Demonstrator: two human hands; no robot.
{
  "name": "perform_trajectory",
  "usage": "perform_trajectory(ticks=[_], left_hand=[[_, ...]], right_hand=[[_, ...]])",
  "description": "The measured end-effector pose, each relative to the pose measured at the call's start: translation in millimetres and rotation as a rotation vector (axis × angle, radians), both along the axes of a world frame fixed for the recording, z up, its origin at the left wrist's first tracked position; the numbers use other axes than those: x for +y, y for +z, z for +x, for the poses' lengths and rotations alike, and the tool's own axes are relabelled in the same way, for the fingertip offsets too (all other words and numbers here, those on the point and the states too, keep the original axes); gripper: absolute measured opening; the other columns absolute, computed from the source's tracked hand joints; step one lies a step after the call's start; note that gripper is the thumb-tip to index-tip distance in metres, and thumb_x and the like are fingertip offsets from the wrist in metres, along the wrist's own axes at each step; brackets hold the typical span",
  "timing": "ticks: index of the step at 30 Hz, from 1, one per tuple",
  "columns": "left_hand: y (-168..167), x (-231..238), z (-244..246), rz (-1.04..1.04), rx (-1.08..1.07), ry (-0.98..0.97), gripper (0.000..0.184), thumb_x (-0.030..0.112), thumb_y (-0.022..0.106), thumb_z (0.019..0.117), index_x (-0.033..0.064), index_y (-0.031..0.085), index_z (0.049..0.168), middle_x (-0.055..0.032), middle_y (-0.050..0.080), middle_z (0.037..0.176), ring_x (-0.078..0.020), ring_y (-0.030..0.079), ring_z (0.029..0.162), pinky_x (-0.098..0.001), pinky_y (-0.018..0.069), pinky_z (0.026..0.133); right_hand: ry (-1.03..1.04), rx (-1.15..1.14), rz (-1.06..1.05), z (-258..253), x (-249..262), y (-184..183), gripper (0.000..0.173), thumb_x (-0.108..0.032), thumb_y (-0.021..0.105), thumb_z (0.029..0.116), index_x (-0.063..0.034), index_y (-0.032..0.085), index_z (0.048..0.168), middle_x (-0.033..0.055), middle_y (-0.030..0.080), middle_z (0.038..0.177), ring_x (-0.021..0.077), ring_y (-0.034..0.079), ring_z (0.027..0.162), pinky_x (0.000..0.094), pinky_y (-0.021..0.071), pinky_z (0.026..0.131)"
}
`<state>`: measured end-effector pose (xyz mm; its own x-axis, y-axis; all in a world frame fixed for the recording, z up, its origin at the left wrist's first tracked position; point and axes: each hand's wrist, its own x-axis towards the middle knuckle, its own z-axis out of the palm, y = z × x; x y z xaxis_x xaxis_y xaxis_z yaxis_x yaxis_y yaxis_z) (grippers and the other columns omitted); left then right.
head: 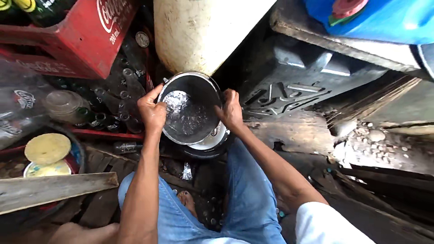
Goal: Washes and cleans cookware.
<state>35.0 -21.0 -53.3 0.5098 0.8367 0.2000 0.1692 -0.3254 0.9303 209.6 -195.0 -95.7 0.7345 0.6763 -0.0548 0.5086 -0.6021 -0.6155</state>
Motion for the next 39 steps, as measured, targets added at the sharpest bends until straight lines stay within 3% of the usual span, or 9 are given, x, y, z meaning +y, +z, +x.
perform_trajectory(ticks=[3, 7, 14, 18, 23, 28, 33, 37, 39], left_hand=[[-2.5, 7.9, -4.9, -0.094, -0.093, 0.040, 0.053, -0.020, 0.055, 0.0754, -0.0046, 0.069, 0.124, -0.0123, 0.072, 0.121, -0.0081, 0.068, 0.108, -0.0248, 0.0550, 0.093], [-12.0, 8.8, -7.6, -0.218, -0.204, 0.129, 0.051, -0.021, 0.059, 0.0735, -0.0075, 0.066, 0.122, -0.0116, 0.072, 0.116, -0.0088, 0.068, 0.102, -0.0261, 0.0569, 0.089], [-52.0, -61.5, -4.9, -0.806, 0.001, 0.471, 0.054, 0.033, 0.068, 0.0990, -0.0011, 0.053, 0.138, -0.0216, 0.060, 0.130, -0.0294, 0.060, 0.116, -0.0488, 0.0514, 0.098], [-54.9, -78.8, -9.8, -1.094, 0.389, 0.077, 0.071, 0.059, 0.046, 0.1036, -0.0051, 0.052, 0.132, -0.0261, 0.071, 0.101, -0.0337, 0.073, 0.081, -0.0452, 0.0612, 0.072], [-14.2, -55.0, -25.1, -0.532, 1.176, -0.165, 0.071, 0.069, 0.051, 0.0974, 0.0004, 0.070, 0.090, -0.0113, 0.067, 0.070, -0.0224, 0.065, 0.059, -0.0406, 0.0567, 0.061], [-2.3, -99.1, 11.3, 0.111, 0.868, -0.156, 0.034, 0.029, 0.063, 0.1018, -0.0042, 0.068, 0.111, -0.0285, 0.069, 0.108, -0.0481, 0.067, 0.103, -0.0647, 0.0532, 0.085], [-58.6, -115.9, 40.7, -0.132, 0.331, -0.621, 0.045, 0.023, 0.042, 0.1110, -0.0021, 0.050, 0.147, -0.0233, 0.056, 0.145, -0.0363, 0.054, 0.134, -0.0531, 0.0391, 0.114], [-71.4, -57.5, 28.8, 0.181, 0.912, -0.870, 0.051, 0.046, 0.039, 0.1096, 0.0181, 0.054, 0.149, -0.0113, 0.055, 0.150, -0.0337, 0.048, 0.142, -0.0623, 0.0300, 0.118], [-63.6, -32.9, 27.9, 0.312, 1.151, -0.812, 0.047, 0.044, 0.045, 0.1081, 0.0191, 0.060, 0.145, -0.0109, 0.056, 0.150, -0.0379, 0.037, 0.148, -0.0678, 0.0051, 0.122]], right_hand=[[-0.159, 0.415, 0.022, 5.1, 9.9, 2.5, 0.044, -0.023, 0.075, 0.0930, 0.0028, 0.062, 0.127, 0.0256, 0.068, 0.109, 0.0389, 0.067, 0.100, 0.0589, 0.0523, 0.089], [-0.217, 0.340, 0.229, -6.5, 15.4, 15.6, 0.016, -0.010, 0.063, 0.0941, 0.0020, 0.070, 0.101, 0.0157, 0.069, 0.086, 0.0263, 0.066, 0.082, 0.0500, 0.0517, 0.077], [-0.071, -0.079, 0.576, -20.6, 20.8, 34.8, 0.040, 0.007, 0.056, 0.0909, 0.0040, 0.068, 0.129, 0.0215, 0.070, 0.124, 0.0273, 0.067, 0.117, 0.0398, 0.0517, 0.102], [0.042, -0.223, 0.667, -15.8, 21.9, 34.7, 0.040, 0.012, 0.055, 0.0914, 0.0036, 0.069, 0.128, 0.0234, 0.071, 0.120, 0.0299, 0.068, 0.114, 0.0377, 0.0531, 0.102], [0.074, -0.202, 0.690, -8.4, 17.3, 37.7, 0.045, 0.015, 0.054, 0.0882, 0.0022, 0.070, 0.128, 0.0227, 0.070, 0.121, 0.0281, 0.069, 0.113, 0.0356, 0.0536, 0.100], [0.061, -0.134, 0.719, -19.3, 20.5, 31.0, 0.048, 0.016, 0.054, 0.0868, 0.0010, 0.070, 0.129, 0.0233, 0.069, 0.123, 0.0296, 0.066, 0.117, 0.0377, 0.0519, 0.103], [0.089, -0.129, 0.686, -19.1, 17.4, 33.7, 0.046, 0.014, 0.054, 0.0894, -0.0020, 0.071, 0.129, 0.0239, 0.067, 0.127, 0.0344, 0.063, 0.122, 0.0440, 0.0505, 0.105], [0.047, -0.081, 0.631, -8.4, 2.3, 27.8, 0.048, 0.013, 0.054, 0.0891, -0.0021, 0.069, 0.132, 0.0206, 0.068, 0.128, 0.0285, 0.064, 0.121, 0.0398, 0.0503, 0.105], [0.005, -0.044, 0.625, -9.0, 0.3, 23.1, 0.049, 0.013, 0.054, 0.0873, -0.0014, 0.068, 0.132, 0.0201, 0.068, 0.127, 0.0272, 0.063, 0.121, 0.0381, 0.0495, 0.105]])
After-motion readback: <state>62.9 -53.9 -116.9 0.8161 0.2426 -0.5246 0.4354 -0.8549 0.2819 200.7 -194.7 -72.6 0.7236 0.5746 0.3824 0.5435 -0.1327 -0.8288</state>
